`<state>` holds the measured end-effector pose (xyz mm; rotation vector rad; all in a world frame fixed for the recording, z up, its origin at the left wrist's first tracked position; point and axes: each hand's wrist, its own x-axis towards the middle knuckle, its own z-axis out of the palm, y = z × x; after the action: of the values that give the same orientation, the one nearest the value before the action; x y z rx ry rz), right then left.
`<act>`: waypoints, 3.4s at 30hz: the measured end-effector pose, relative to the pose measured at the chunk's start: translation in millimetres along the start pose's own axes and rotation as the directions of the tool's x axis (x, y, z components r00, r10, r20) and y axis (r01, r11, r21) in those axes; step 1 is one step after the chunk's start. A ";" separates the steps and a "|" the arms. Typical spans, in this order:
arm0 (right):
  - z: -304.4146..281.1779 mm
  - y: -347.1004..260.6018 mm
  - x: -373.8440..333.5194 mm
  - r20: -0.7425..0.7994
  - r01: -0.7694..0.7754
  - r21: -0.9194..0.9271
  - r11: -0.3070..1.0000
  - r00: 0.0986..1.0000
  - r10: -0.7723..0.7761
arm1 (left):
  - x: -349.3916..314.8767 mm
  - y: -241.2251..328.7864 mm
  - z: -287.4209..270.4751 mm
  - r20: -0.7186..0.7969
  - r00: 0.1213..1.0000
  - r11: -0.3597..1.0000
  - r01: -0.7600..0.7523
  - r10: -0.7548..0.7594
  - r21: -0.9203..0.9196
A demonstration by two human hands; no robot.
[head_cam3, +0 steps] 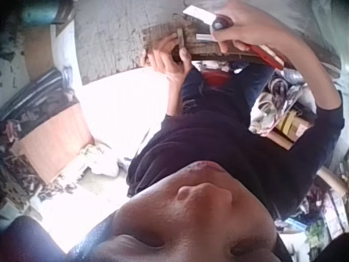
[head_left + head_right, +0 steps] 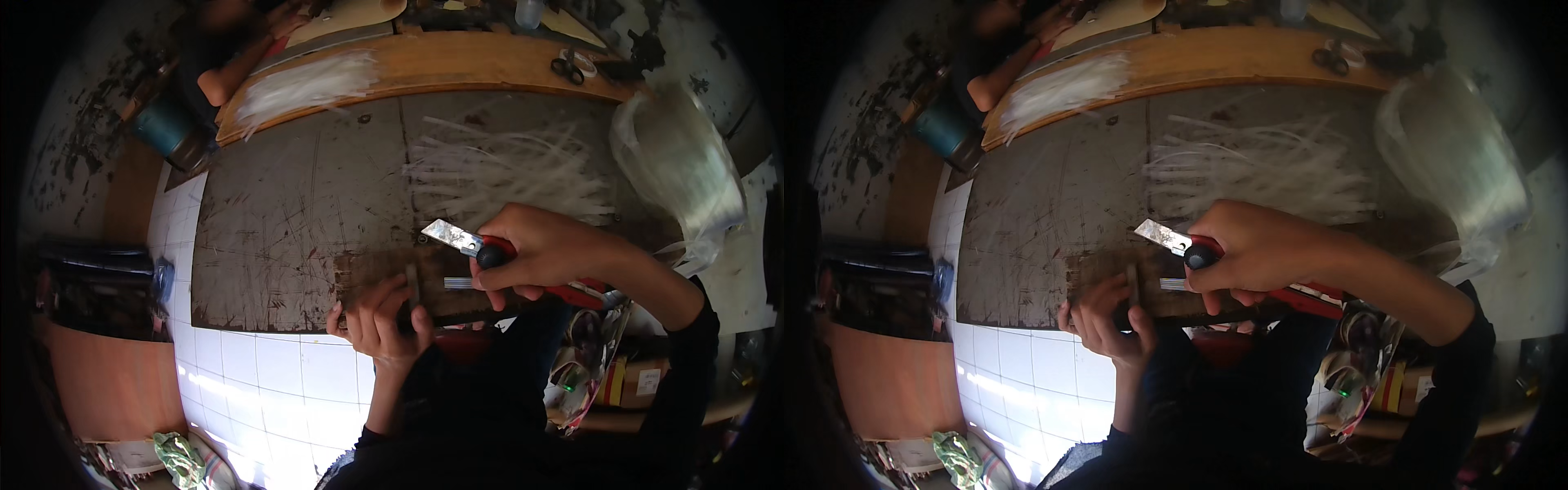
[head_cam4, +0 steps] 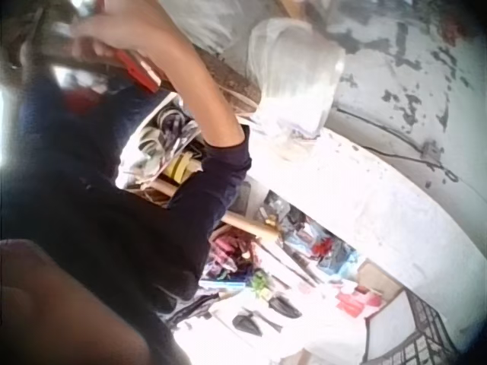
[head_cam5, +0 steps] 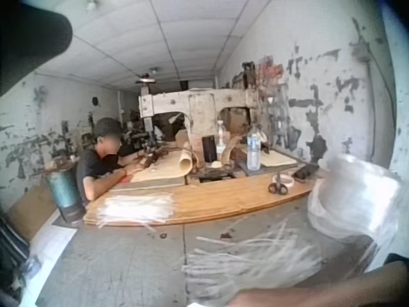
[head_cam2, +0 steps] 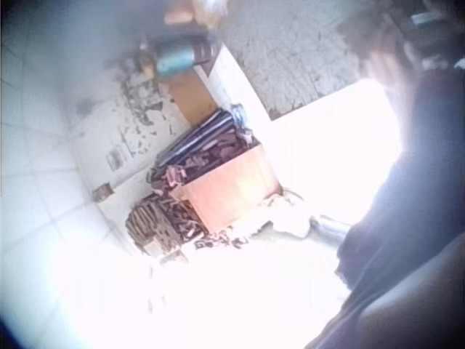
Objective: The person aligns plastic strips along a wooden guide, cuts them to size using a utility knife, and folds the cut strips by hand.
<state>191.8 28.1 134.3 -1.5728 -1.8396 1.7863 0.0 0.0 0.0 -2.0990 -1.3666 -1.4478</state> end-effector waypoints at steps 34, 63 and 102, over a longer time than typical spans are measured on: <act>4.8 -1.9 10.8 0.009 0.050 0.004 0.999 0.999 -0.050 | 29.6 -18.9 -17.9 0.293 0.893 0.742 0.448 -0.342 -0.499; 13.5 -8.9 21.2 -0.081 -0.070 0.024 0.997 0.994 0.072 | 32.6 -16.1 -19.4 0.288 0.933 0.849 0.325 -0.215 -0.417; -42.2 42.7 -86.1 -0.300 -0.202 -0.016 0.979 0.935 0.188 | 68.6 5.8 -41.0 0.545 0.685 0.829 -0.558 0.484 -0.034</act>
<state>283.7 -16.6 158.9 -1.9791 -1.6453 1.4798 -15.3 8.3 78.2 -2.6125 -0.8278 -0.5347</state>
